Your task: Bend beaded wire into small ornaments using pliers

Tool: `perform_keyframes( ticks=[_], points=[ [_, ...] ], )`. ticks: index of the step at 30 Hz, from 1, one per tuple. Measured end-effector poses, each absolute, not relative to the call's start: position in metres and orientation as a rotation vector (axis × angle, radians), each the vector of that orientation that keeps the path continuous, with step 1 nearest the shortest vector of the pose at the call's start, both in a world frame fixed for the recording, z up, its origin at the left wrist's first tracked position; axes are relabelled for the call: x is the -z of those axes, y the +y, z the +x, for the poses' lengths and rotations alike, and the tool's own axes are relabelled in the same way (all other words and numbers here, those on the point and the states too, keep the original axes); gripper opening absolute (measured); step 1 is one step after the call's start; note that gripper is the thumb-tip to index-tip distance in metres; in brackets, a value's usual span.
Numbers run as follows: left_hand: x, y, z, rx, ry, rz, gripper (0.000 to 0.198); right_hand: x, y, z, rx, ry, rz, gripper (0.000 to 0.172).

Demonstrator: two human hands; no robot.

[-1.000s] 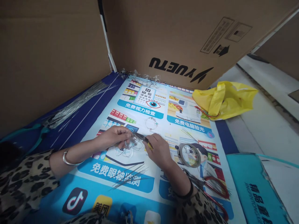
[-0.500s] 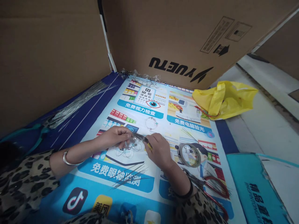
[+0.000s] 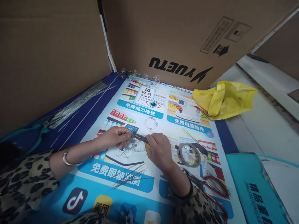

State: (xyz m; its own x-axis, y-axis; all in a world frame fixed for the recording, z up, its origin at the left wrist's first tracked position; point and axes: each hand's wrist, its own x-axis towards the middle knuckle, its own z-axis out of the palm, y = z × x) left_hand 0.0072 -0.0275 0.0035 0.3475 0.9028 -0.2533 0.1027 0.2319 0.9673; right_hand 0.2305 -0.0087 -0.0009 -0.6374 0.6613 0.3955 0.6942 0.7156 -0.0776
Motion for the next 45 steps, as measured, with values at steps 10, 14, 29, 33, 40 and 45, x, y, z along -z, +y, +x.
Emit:
perform_keyframes(
  ticks=[10,14,29,33,40,45],
  points=[
    [-0.004,-0.027,0.005,-0.785,1.184,1.258,0.020,0.006,-0.007,0.233,0.029,-2.386,-1.050,0.013],
    [-0.004,-0.027,0.005,-0.808,1.202,1.257,0.020,0.005,-0.011,0.231,0.048,-2.494,-1.081,0.012],
    [-0.007,-0.029,0.007,-0.765,1.257,1.325,0.016,0.007,-0.013,0.226,0.023,-2.513,-1.141,0.015],
    [-0.008,-0.029,0.007,-0.751,1.209,1.302,0.013,0.013,-0.014,0.227,-0.070,-2.456,-1.116,0.016],
    [-0.011,-0.030,0.005,-0.780,1.124,1.240,0.014,0.014,-0.016,0.224,-0.327,-2.298,-1.206,0.018],
    [-0.010,-0.031,0.006,-0.794,1.083,1.210,0.016,0.010,-0.017,0.223,-0.455,-2.247,-1.228,0.014]
  ],
)
